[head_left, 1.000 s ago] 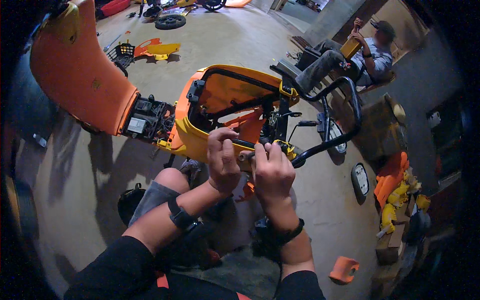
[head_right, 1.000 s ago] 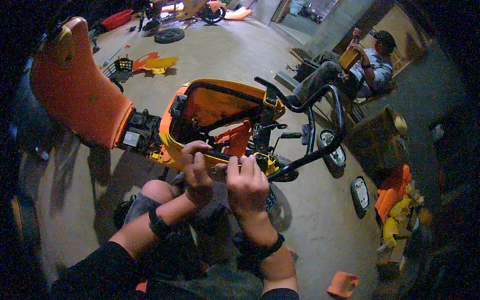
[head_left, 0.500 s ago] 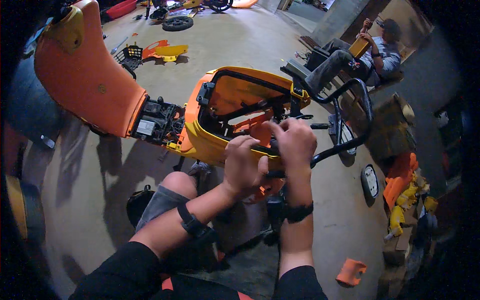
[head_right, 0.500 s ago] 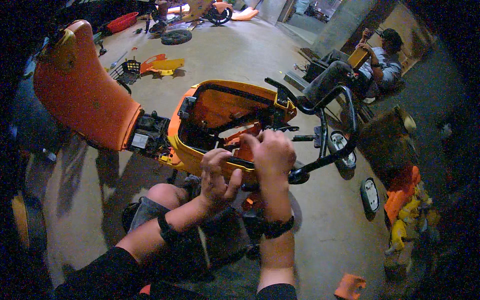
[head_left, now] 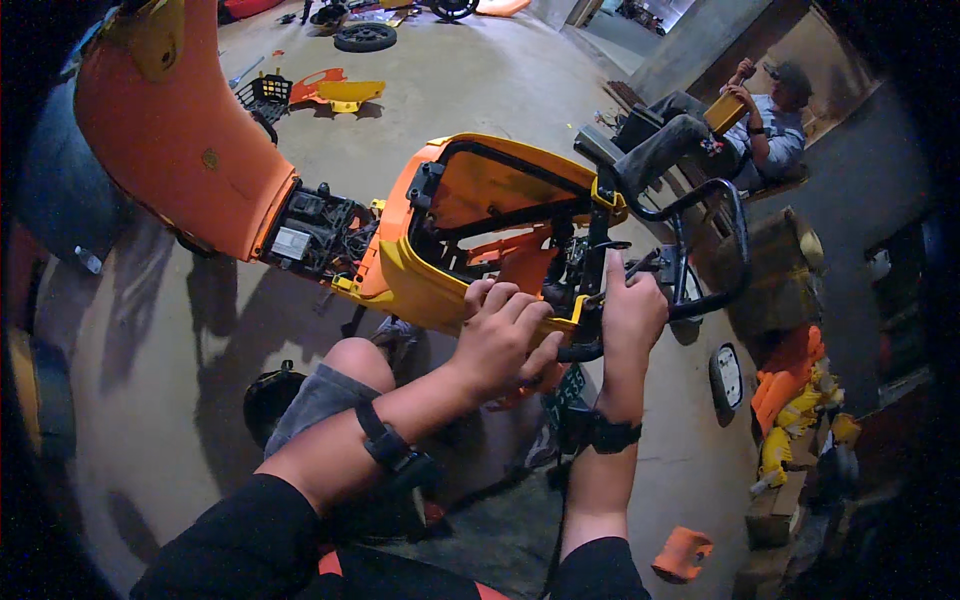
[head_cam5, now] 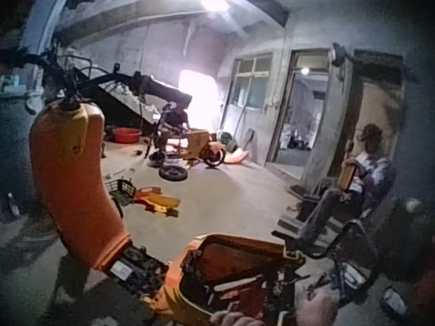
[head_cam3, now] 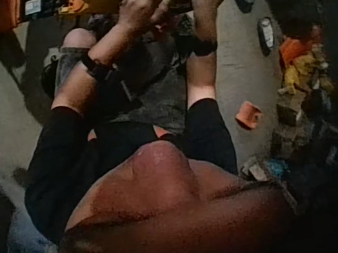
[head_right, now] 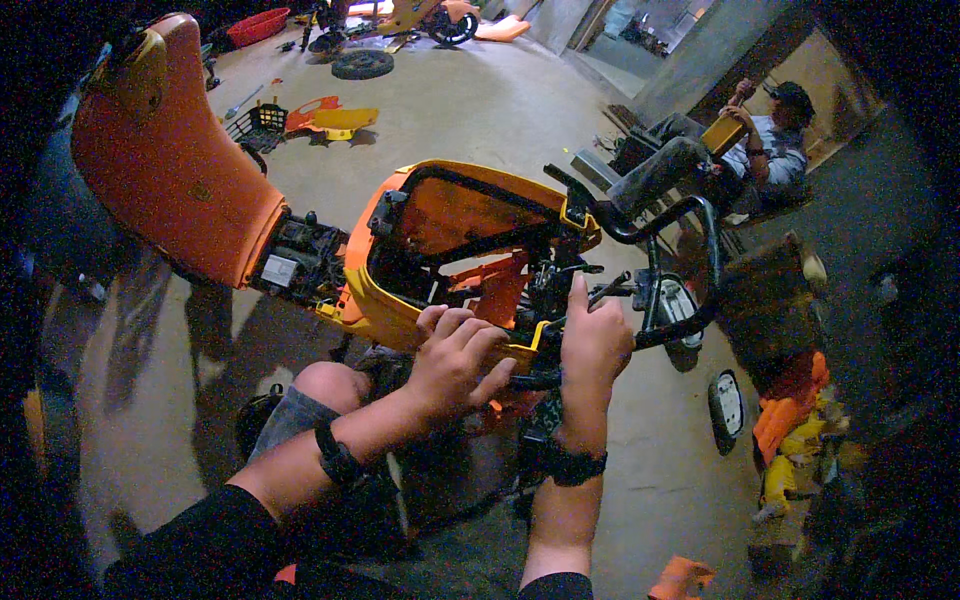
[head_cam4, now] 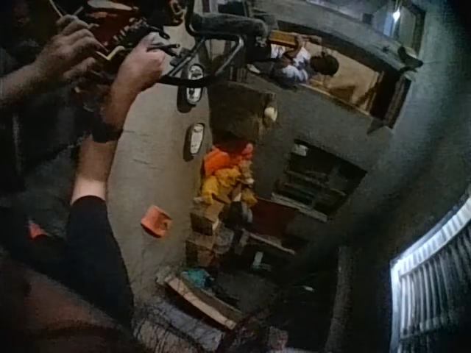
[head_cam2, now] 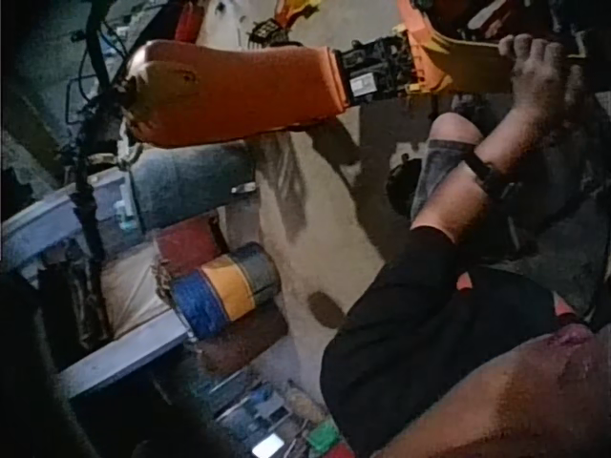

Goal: The recorder is repairing the front panel, wiring, and mirrors of a yellow electric scooter in a workshop.

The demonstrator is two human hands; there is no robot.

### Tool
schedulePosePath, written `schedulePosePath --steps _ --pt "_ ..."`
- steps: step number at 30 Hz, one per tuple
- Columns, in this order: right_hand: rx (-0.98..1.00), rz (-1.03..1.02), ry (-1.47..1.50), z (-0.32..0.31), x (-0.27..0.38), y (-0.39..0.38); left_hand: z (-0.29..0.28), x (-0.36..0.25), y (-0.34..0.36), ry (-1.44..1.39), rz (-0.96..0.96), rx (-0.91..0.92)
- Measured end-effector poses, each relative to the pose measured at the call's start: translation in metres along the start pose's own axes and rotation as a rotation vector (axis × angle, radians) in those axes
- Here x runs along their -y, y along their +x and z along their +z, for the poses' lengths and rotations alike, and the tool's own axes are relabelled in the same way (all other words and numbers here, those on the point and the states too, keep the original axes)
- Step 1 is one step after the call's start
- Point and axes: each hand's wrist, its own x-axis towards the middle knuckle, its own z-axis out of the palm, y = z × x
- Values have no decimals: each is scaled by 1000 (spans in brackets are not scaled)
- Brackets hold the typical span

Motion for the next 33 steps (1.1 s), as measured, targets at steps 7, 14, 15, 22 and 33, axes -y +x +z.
schedulePosePath --steps 7,14,15,22,33 --pt "-127 -98 230 10 -25 -20 6 5 -3 -29 -6 -11" --pt "49 -135 1098 -18 -39 -49 6 2 -3 -29 -11 -34" --pt "56 -215 1212 -21 -45 -51 7 3 -3 -27 -10 -34" --pt "86 -489 1344 7 -74 -58 12 -7 -4 10 42 -48" --pt "121 -420 1309 25 -86 -59 16 -9 -3 7 -17 -29"
